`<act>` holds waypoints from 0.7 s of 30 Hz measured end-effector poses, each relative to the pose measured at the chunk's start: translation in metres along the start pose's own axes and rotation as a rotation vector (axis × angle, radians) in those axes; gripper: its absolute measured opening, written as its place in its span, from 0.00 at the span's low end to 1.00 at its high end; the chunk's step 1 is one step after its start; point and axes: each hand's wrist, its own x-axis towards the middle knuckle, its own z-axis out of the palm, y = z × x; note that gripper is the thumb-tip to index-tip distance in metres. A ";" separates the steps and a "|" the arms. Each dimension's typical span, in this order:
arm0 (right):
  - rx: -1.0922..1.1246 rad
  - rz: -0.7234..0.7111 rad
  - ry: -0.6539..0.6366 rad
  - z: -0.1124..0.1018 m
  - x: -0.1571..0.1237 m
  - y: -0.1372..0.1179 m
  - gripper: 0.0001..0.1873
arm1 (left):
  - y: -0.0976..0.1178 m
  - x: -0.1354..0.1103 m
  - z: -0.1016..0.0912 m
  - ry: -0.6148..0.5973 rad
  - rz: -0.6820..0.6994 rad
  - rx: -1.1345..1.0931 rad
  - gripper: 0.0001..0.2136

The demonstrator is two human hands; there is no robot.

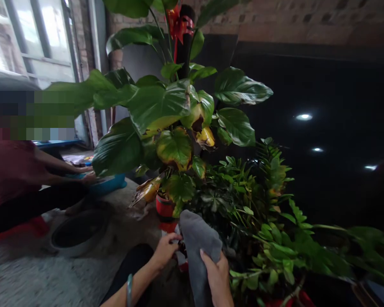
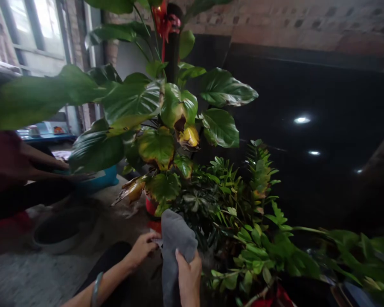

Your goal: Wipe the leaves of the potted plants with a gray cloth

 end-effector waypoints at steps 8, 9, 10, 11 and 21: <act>-0.043 0.013 -0.038 -0.015 -0.003 -0.005 0.20 | 0.070 0.028 -0.004 0.173 0.134 -0.070 0.21; -0.057 0.020 -0.076 -0.018 -0.005 -0.005 0.21 | 0.074 0.033 0.001 0.137 0.100 -0.093 0.23; -0.068 0.029 -0.116 -0.023 -0.008 -0.007 0.21 | 0.074 0.037 0.005 0.124 0.067 -0.115 0.25; -0.074 0.036 -0.134 -0.030 -0.011 -0.011 0.21 | 0.071 0.042 0.007 0.128 0.042 -0.135 0.26; 0.343 -0.005 0.342 0.008 0.049 -0.114 0.43 | -0.004 0.068 -0.014 0.073 0.068 -0.341 0.25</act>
